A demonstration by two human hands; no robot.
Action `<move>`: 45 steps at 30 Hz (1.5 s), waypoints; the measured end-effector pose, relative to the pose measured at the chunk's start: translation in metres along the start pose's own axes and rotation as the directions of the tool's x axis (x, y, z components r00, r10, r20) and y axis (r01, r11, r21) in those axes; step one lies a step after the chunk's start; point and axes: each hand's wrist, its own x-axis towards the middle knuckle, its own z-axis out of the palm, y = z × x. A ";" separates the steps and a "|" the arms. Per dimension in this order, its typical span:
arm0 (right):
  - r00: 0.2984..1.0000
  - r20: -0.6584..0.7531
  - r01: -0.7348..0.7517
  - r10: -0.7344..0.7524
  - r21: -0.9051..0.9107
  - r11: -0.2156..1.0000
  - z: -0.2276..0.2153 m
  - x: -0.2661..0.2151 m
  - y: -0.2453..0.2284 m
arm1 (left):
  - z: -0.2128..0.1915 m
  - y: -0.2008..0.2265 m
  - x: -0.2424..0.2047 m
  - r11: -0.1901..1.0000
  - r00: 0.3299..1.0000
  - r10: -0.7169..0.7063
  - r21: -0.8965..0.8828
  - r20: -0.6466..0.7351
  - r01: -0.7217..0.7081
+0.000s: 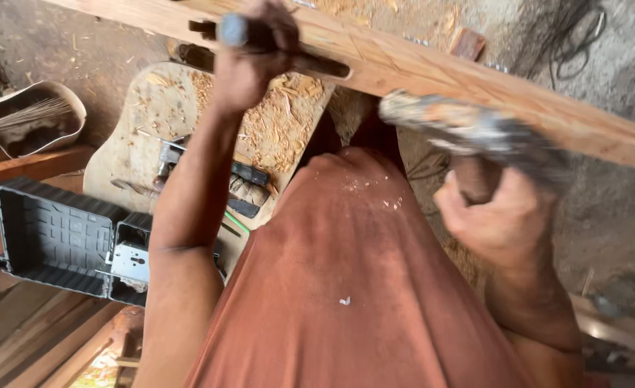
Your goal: The person fits a metal door lock into a cutout in a wooden door, then uses a hammer and chisel to drive nails into the door frame to secure the lock. The person repeatedly hammers nails and adjusts the lock position.
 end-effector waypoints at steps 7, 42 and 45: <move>0.995 0.007 -0.104 0.104 0.013 0.994 0.007 -0.022 0.045 | -0.004 -0.002 0.010 0.990 0.992 0.014 0.137 0.125 -0.031; 0.996 0.006 0.094 -0.094 -0.034 0.995 -0.017 0.032 0.001 | 0.025 -0.004 0.015 0.927 0.961 -0.028 0.367 0.276 -0.078; 0.991 -0.034 0.130 -0.128 0.055 0.990 -0.012 0.043 -0.013 | 0.025 -0.008 0.013 0.921 0.960 -0.033 0.382 0.279 -0.079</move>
